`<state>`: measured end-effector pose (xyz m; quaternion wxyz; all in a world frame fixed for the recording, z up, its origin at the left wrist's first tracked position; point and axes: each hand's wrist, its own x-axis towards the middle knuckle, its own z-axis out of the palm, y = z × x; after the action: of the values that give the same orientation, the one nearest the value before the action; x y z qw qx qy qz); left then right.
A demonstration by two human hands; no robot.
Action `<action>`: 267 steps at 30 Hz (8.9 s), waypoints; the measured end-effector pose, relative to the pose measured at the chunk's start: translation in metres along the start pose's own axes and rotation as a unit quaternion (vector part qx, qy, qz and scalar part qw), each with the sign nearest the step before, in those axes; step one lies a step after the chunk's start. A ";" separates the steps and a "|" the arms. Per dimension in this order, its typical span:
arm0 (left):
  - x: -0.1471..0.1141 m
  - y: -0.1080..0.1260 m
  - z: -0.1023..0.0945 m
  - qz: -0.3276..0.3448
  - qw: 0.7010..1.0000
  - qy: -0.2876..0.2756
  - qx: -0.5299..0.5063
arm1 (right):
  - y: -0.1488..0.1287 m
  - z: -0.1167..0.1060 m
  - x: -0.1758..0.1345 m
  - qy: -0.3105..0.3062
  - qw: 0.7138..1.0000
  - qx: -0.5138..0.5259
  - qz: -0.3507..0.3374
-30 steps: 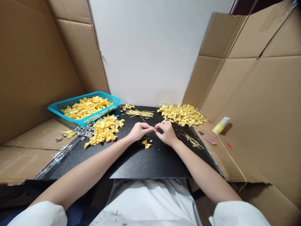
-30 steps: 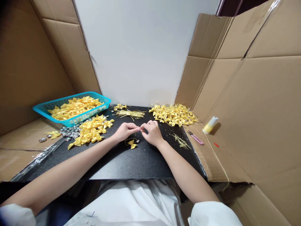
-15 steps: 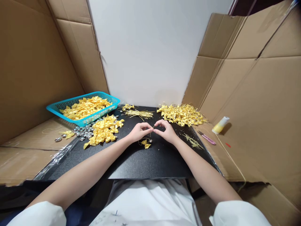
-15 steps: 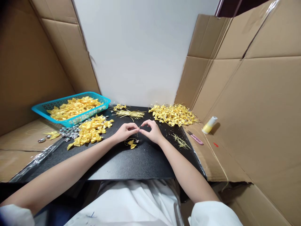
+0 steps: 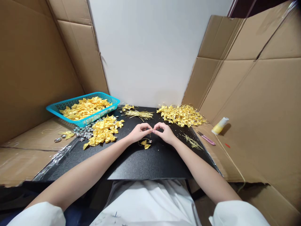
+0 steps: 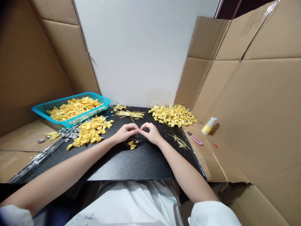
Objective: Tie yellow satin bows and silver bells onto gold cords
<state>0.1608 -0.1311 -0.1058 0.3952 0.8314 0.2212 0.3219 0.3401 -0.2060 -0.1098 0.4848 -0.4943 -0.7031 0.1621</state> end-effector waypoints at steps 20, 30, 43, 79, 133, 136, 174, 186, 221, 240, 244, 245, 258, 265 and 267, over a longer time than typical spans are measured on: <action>0.000 0.004 -0.005 0.096 0.988 -0.036 0.117 | -0.010 -0.001 0.000 -0.068 0.986 -0.150 0.012; -0.001 0.007 0.000 0.029 0.996 -0.008 0.089 | -0.003 0.000 0.000 -0.057 0.988 -0.143 0.009; 0.000 0.004 0.008 -0.028 0.999 0.027 -0.031 | -0.009 0.004 -0.001 -0.065 0.987 -0.144 0.004; 0.002 0.005 0.004 -0.018 0.999 0.015 0.040 | -0.022 0.020 -0.005 0.043 0.972 -0.232 0.021; 0.000 0.008 0.001 0.034 0.997 0.010 0.071 | -0.013 0.015 -0.004 0.007 0.991 -0.135 -0.002; 0.000 0.009 0.002 0.032 0.997 0.012 0.069 | -0.013 0.016 -0.005 -0.003 0.988 -0.157 0.001; 0.000 0.007 -0.001 -0.017 0.999 0.029 0.000 | -0.006 0.006 -0.001 0.085 0.989 -0.122 -0.011; 0.001 0.004 -0.003 -0.030 0.999 0.019 -0.001 | -0.003 -0.001 0.002 0.104 0.989 -0.106 -0.005; -0.001 0.010 0.001 -0.026 0.998 -0.026 -0.043 | -0.012 -0.004 0.000 0.085 0.989 -0.094 -0.078; -0.001 0.015 -0.001 -0.003 0.994 -0.046 -0.101 | -0.010 -0.005 0.000 0.067 0.996 -0.012 -0.066; -0.001 0.013 -0.001 0.004 0.990 -0.064 -0.123 | -0.009 -0.002 0.001 0.048 0.996 0.000 -0.073; -0.001 0.013 -0.001 0.004 0.990 -0.067 -0.125 | -0.009 -0.002 0.001 0.051 0.996 0.002 -0.070; 0.000 0.013 -0.002 -0.018 0.986 -0.070 -0.153 | -0.008 -0.003 0.000 0.056 0.998 0.012 -0.039; 0.000 0.016 -0.002 -0.026 0.985 -0.082 -0.148 | -0.008 0.000 0.000 0.047 0.997 0.001 -0.057; 0.000 0.016 -0.002 -0.025 0.987 -0.079 -0.140 | -0.008 0.000 0.001 0.048 0.997 -0.001 -0.055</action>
<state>0.1607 -0.1397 -0.0917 0.5323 0.7847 0.1629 0.2727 0.3359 -0.2092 -0.1037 0.5262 -0.4621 -0.7053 0.1105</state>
